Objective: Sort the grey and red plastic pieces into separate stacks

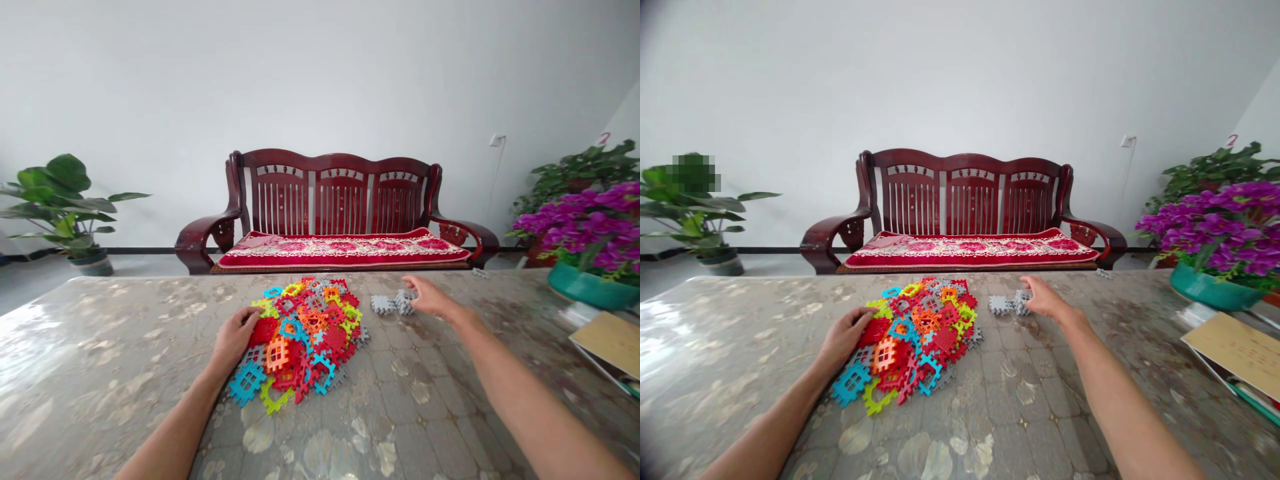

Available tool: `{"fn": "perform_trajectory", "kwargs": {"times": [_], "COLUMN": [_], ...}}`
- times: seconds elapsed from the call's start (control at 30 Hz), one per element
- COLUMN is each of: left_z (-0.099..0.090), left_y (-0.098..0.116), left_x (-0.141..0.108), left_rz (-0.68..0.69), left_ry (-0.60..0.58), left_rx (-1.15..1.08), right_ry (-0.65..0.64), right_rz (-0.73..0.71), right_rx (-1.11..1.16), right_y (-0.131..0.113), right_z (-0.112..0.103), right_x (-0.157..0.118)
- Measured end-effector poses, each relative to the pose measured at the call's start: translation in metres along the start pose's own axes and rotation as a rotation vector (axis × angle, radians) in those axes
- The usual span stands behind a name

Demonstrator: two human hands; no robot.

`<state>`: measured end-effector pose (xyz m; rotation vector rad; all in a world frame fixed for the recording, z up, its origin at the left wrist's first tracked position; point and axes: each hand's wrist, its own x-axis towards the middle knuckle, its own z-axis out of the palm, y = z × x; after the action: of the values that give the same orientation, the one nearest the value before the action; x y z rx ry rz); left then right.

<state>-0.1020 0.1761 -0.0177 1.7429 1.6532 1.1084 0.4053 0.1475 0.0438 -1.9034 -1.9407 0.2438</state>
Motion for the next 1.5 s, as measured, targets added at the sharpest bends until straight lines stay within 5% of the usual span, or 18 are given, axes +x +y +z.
{"fn": "perform_trajectory", "kwargs": {"times": [0.47, 1.07, 1.5], "left_z": [-0.002, -0.001, -0.001], "left_y": [0.004, 0.002, 0.002], "left_x": [-0.002, -0.001, -0.002], "left_rz": [0.003, 0.004, -0.001], "left_ry": [0.006, 0.008, 0.005], "left_rx": [0.05, 0.034, 0.036], "right_ry": [-0.232, -0.206, -0.298], "right_rz": [0.001, -0.075, -0.104], "right_rx": [-0.214, -0.146, -0.201], "right_y": [0.001, 0.003, -0.004], "right_z": [0.011, 0.006, 0.014], "right_x": [0.007, 0.006, 0.009]}}
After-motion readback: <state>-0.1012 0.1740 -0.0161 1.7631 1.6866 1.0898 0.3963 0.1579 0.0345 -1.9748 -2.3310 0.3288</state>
